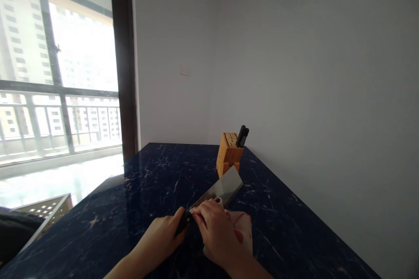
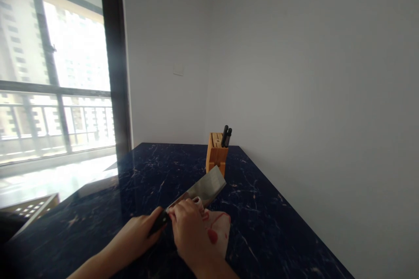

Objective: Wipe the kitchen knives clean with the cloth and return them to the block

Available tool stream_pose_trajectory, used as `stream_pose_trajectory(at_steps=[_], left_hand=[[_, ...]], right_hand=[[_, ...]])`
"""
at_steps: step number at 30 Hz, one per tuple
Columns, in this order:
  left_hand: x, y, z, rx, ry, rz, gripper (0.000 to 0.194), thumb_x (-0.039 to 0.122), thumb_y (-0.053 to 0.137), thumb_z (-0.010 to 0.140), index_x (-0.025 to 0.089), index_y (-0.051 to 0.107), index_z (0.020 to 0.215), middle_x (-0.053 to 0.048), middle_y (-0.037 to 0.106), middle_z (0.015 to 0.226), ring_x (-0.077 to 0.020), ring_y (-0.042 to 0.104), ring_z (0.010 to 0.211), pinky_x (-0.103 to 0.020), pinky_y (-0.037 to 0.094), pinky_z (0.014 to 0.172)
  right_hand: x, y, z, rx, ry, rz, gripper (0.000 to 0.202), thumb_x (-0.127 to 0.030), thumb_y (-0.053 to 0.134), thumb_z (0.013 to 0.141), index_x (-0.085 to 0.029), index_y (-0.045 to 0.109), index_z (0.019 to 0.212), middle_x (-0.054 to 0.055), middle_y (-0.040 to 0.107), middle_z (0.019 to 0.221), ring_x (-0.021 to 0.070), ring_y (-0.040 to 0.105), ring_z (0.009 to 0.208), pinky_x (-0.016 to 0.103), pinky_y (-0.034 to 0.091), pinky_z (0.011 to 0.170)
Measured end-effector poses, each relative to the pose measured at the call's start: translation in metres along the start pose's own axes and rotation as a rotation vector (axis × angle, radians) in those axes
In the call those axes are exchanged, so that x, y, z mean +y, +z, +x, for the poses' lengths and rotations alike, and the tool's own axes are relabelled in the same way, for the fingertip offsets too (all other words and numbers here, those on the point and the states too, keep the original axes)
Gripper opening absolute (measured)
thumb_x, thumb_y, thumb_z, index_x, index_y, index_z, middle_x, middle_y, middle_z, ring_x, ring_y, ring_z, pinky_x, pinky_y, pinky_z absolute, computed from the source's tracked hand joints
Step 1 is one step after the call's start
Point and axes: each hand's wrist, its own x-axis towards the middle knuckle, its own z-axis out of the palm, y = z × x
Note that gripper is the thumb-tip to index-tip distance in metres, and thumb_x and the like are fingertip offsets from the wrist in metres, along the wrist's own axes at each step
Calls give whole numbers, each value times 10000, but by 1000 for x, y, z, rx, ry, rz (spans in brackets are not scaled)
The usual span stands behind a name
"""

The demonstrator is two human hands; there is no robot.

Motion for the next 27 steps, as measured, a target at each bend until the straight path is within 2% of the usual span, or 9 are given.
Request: stream_pose_trajectory(at_steps=[4, 9, 15, 23, 27], left_hand=[[1, -1, 1, 1, -11, -9, 154, 292, 370, 837, 229, 460, 946, -27, 683, 790, -206, 657, 746, -233, 397, 573], [1, -2, 1, -11, -18, -5, 193, 299, 380, 833, 232, 460, 995, -28, 687, 823, -208, 656, 766, -238, 402, 587], [-2, 0, 1, 19, 8, -16, 178, 306, 375, 835, 235, 469, 969, -26, 685, 791, -218, 657, 742, -243, 396, 565], [-1, -1, 1, 18, 22, -10, 199, 311, 366, 844, 236, 462, 1002, -25, 688, 807, -207, 657, 737, -238, 389, 563], [-1, -1, 1, 19, 20, -14, 194, 319, 361, 848, 234, 462, 990, -26, 688, 805, -202, 658, 741, -232, 385, 562]], right_hand=[[1, -2, -1, -47, 19, -33, 156, -120, 444, 839, -211, 567, 810, 6, 595, 848, 150, 521, 837, 280, 351, 780], [-5, -1, 2, 6, 59, -47, 135, -106, 447, 831, -211, 531, 818, 5, 582, 858, 145, 525, 828, 259, 371, 749], [0, 7, 2, -32, 61, -157, 162, -77, 461, 810, -205, 532, 741, 13, 597, 812, 163, 541, 794, 271, 374, 715], [-6, 0, 5, -7, 47, -55, 158, -90, 435, 834, -209, 531, 793, 4, 583, 854, 148, 522, 832, 270, 376, 763], [-2, 5, 4, -7, 44, -85, 153, -82, 448, 823, -208, 528, 787, 6, 578, 854, 154, 515, 832, 277, 376, 762]])
